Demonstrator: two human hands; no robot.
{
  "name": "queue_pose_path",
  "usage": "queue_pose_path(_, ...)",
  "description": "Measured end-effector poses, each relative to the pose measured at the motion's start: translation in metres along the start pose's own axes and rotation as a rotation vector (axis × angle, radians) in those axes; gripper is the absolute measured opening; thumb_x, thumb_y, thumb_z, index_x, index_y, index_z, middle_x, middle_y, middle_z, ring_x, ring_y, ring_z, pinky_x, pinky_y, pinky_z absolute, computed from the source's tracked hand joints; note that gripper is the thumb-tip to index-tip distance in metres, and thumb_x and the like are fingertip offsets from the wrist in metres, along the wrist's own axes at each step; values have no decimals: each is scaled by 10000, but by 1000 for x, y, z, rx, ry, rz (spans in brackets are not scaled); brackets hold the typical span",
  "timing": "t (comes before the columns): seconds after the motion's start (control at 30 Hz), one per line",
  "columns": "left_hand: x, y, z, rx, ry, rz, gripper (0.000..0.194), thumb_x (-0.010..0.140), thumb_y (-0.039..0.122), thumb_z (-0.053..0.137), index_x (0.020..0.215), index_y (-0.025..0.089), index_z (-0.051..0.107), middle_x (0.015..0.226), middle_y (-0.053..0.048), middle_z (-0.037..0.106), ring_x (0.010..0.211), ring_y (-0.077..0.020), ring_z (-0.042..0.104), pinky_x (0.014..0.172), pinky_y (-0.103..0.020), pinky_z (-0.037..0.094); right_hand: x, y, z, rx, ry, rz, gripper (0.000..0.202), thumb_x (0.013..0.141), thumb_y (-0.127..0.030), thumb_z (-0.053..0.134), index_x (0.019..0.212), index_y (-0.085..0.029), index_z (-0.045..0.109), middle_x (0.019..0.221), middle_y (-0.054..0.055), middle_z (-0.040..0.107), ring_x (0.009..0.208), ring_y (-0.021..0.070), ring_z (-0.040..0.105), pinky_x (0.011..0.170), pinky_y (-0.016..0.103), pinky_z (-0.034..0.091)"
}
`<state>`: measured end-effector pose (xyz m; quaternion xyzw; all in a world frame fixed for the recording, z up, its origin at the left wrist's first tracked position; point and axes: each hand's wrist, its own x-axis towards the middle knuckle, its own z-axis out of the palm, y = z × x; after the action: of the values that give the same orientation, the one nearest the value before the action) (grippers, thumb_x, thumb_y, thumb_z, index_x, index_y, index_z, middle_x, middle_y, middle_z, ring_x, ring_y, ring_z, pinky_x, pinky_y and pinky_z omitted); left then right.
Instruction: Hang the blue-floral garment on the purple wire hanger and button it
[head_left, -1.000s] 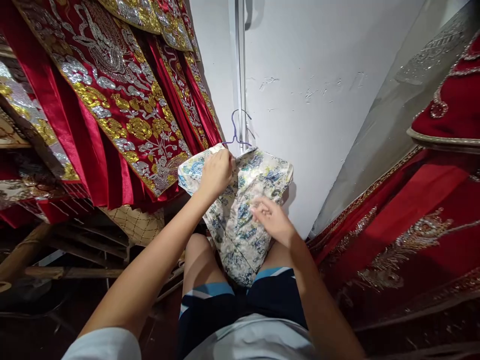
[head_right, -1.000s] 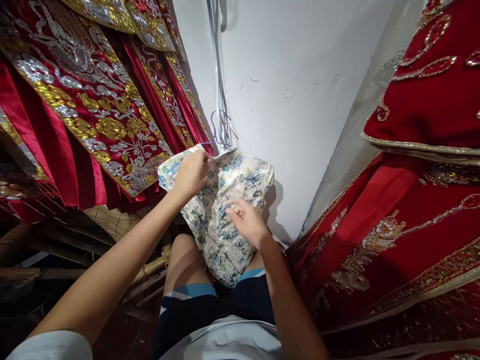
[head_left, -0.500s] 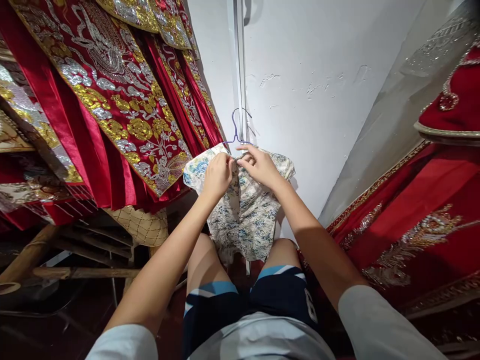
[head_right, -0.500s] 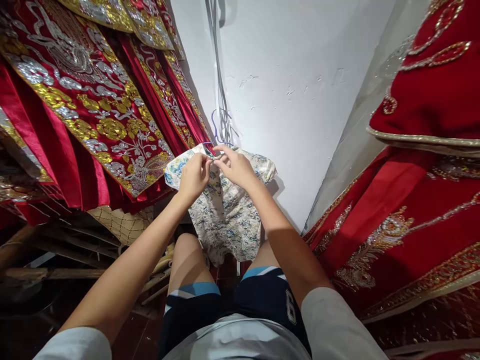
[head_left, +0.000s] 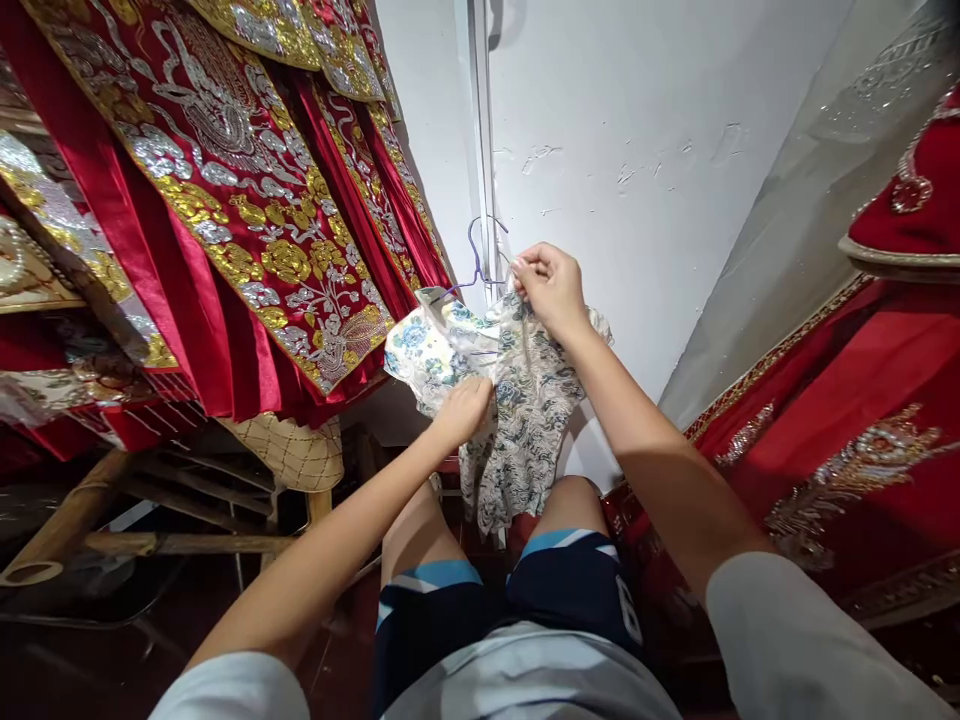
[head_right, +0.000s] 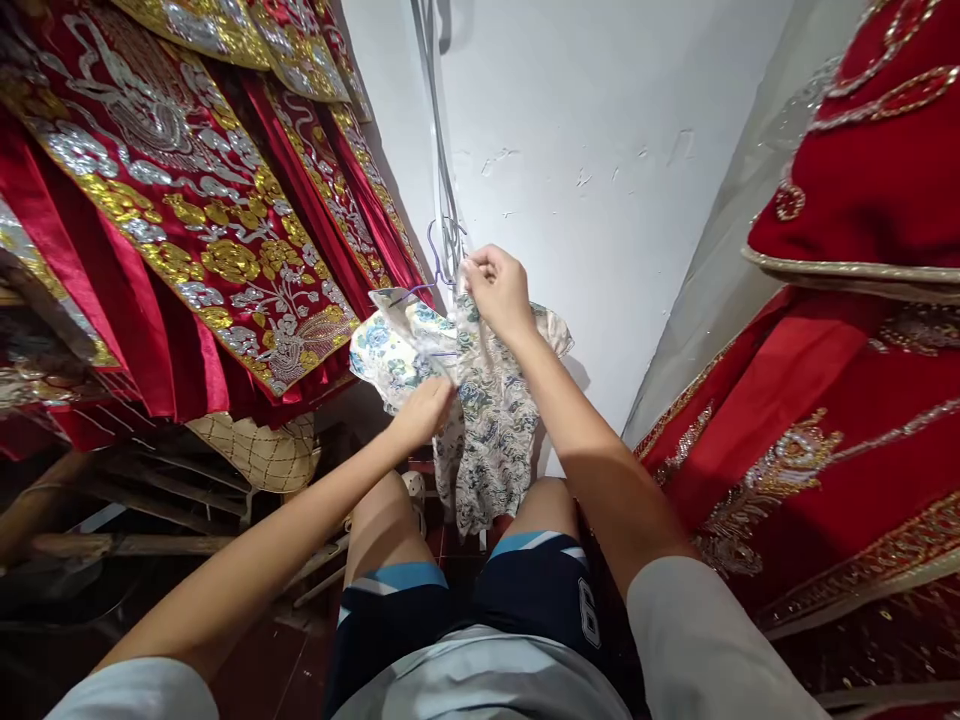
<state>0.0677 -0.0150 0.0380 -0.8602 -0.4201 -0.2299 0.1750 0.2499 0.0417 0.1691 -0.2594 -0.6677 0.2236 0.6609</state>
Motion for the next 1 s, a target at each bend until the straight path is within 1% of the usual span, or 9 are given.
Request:
queue_pose_path(0.07, -10, 5, 2, -86, 59, -49, 120, 981, 219, 402, 916, 193, 499, 886, -88, 584, 839, -238, 531, 774, -365, 418, -5, 0, -14, 18, -3, 31, 156, 883, -330, 615, 810, -207, 552, 652, -16, 555, 613, 141, 557, 585, 277, 436)
queue_pose_path(0.13, -4, 4, -6, -175, 273, -187, 133, 981, 320, 457, 1018, 197, 493, 1011, -104, 584, 952, -250, 537, 862, -394, 423, -15, -3, -29, 31, -22, 45, 206, 871, -392, 638, 811, -209, 565, 667, -12, 565, 615, 137, 562, 576, 271, 437)
queue_pose_path(0.27, 38, -26, -28, -281, 621, -566, 561, 806, 389, 707, 1252, 218, 412, 1279, -170, 488, 1196, -331, 457, 998, -488, 377, -42, -16, -58, 117, -40, 42, 252, 837, -448, 673, 798, -212, 595, 705, -8, 555, 649, 134, 569, 615, 277, 455)
queue_pose_path(0.37, 64, -64, -31, -358, 539, -748, 680, 659, 242, 765, 1266, 233, 459, 1363, -191, 439, 1277, -409, 407, 987, -545, 372, -56, -31, -80, 245, -27, 80, 203, 834, -407, 673, 791, -216, 618, 724, 1, 535, 669, 138, 559, 647, 293, 470)
queue_pose_path(0.47, 70, -91, -27, -530, 417, -782, 378, 664, 140, 643, 1032, 211, 599, 1105, -128, 582, 1126, -360, 526, 959, -486, 400, -64, -40, -105, 378, 28, 136, 152, 864, -353, 640, 782, -225, 637, 721, 8, 508, 696, 155, 562, 693, 328, 489)
queue_pose_path(0.57, 65, -99, -20, -814, 352, -841, 56, 726, 155, 522, 720, 185, 568, 736, -49, 568, 831, -259, 561, 826, -373, 441, -68, -33, -127, 543, 147, 198, 198, 907, -280, 563, 730, -239, 641, 705, 15, 506, 707, 174, 574, 733, 368, 513)
queue_pose_path(0.63, 60, -96, -18, -945, 353, -923, 112, 746, 191, 487, 641, 184, 525, 622, -30, 520, 690, -220, 516, 701, -329, 429, -73, -19, -135, 675, 274, 235, 256, 927, -214, 505, 710, -246, 637, 692, 10, 509, 676, 162, 572, 741, 358, 526)
queue_pose_path(0.83, 40, -89, -24, -1029, 435, -999, 61, 687, 205, 509, 707, 167, 552, 610, -7, 510, 595, -171, 465, 577, -271, 369, -111, 25, -117, 1026, 464, 475, 282, 953, -132, 430, 716, -204, 565, 636, -31, 495, 594, 109, 543, 704, 272, 534)
queue_pose_path(1.0, 25, -98, -33, -830, 569, -845, 143, 739, 203, 476, 791, 169, 605, 756, -23, 569, 739, -186, 514, 705, -271, 410, -154, 44, -79, 1121, 547, 630, 284, 956, -105, 402, 722, -212, 522, 600, -44, 486, 564, 115, 520, 732, 295, 542)
